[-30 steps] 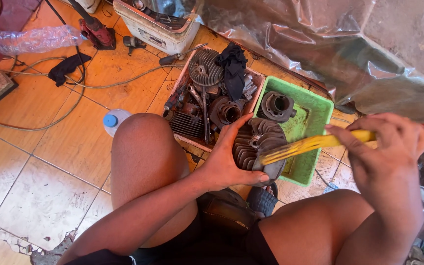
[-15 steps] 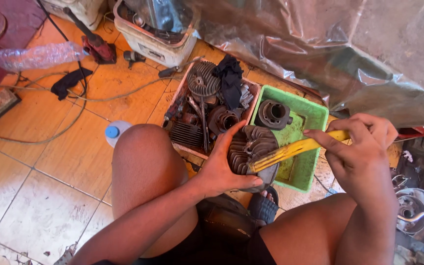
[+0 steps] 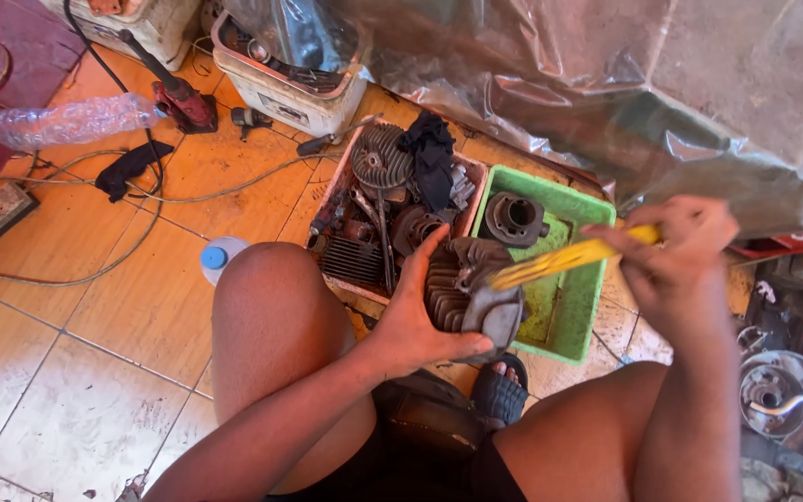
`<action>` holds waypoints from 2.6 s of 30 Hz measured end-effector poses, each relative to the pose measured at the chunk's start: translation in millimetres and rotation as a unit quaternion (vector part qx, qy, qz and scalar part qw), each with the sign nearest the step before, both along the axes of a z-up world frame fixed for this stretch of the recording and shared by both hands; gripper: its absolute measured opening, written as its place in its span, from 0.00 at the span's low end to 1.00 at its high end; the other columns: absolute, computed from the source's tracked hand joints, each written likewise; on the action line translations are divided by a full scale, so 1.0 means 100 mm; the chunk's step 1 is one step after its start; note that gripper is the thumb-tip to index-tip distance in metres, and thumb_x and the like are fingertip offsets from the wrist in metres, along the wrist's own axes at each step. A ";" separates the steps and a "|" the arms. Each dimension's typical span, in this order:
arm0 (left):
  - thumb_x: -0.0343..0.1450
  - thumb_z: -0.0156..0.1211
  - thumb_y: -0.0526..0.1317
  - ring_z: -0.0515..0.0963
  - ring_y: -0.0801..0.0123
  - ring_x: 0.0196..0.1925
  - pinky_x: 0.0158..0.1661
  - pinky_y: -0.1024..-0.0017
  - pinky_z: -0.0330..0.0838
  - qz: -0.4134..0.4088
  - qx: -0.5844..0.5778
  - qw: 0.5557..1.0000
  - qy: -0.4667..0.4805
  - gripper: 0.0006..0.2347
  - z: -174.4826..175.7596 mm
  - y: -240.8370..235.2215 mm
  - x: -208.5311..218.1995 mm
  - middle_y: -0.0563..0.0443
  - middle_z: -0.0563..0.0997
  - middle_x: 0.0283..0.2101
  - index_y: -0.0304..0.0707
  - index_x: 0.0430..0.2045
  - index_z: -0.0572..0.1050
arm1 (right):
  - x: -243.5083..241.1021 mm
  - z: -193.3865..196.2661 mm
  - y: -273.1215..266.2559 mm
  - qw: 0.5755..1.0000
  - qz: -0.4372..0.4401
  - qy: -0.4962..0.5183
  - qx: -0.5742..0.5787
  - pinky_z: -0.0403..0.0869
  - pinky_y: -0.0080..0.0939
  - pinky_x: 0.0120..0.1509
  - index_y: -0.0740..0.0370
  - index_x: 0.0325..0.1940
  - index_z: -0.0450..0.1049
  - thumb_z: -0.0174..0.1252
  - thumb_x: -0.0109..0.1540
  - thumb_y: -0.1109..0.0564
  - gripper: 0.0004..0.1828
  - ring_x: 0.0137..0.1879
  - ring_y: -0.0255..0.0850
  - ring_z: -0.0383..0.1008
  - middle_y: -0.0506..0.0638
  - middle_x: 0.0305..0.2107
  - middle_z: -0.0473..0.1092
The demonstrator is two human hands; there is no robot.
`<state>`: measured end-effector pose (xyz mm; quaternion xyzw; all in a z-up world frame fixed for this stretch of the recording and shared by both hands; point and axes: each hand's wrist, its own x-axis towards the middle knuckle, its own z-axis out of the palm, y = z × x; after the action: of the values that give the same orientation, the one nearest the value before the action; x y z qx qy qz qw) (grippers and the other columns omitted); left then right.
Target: Cleaning and inspecting motorcycle engine components using a brush and cloth
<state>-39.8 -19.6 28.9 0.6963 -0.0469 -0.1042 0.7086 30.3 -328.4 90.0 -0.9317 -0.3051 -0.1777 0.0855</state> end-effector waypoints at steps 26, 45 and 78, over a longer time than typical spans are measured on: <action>0.56 0.76 0.39 0.75 0.61 0.60 0.61 0.64 0.71 -0.023 -0.306 0.940 0.146 0.46 -0.03 0.12 -0.01 0.43 0.72 0.63 0.45 0.71 0.56 | 0.11 -0.40 0.20 0.982 -0.057 0.163 0.080 0.57 0.49 0.61 0.42 0.57 0.81 0.54 0.64 0.66 0.24 0.56 0.46 0.64 0.44 0.45 0.72; 0.72 0.51 0.63 0.77 0.48 0.61 0.67 0.46 0.67 0.180 -0.626 0.758 0.037 0.29 0.37 0.62 0.25 0.43 0.77 0.61 0.42 0.60 0.72 | -0.23 -1.94 1.09 0.853 -0.108 0.507 -0.056 0.82 0.59 0.49 0.61 0.65 0.73 0.52 0.66 0.57 0.22 0.46 0.62 0.81 0.66 0.41 0.78; 0.71 0.58 0.54 0.84 0.47 0.48 0.52 0.52 0.78 0.238 -0.598 0.747 0.165 0.20 0.14 0.49 0.31 0.37 0.85 0.45 0.37 0.44 0.80 | 0.11 -2.08 1.23 0.606 -0.284 0.591 0.450 0.80 0.36 0.33 0.73 0.67 0.62 0.48 0.65 0.61 0.26 0.37 0.47 0.82 0.61 0.41 0.76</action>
<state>-8.5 29.4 42.9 0.0901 0.1850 0.0039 0.9786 41.5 -205.3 -118.2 -0.7178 0.2106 0.2816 0.6009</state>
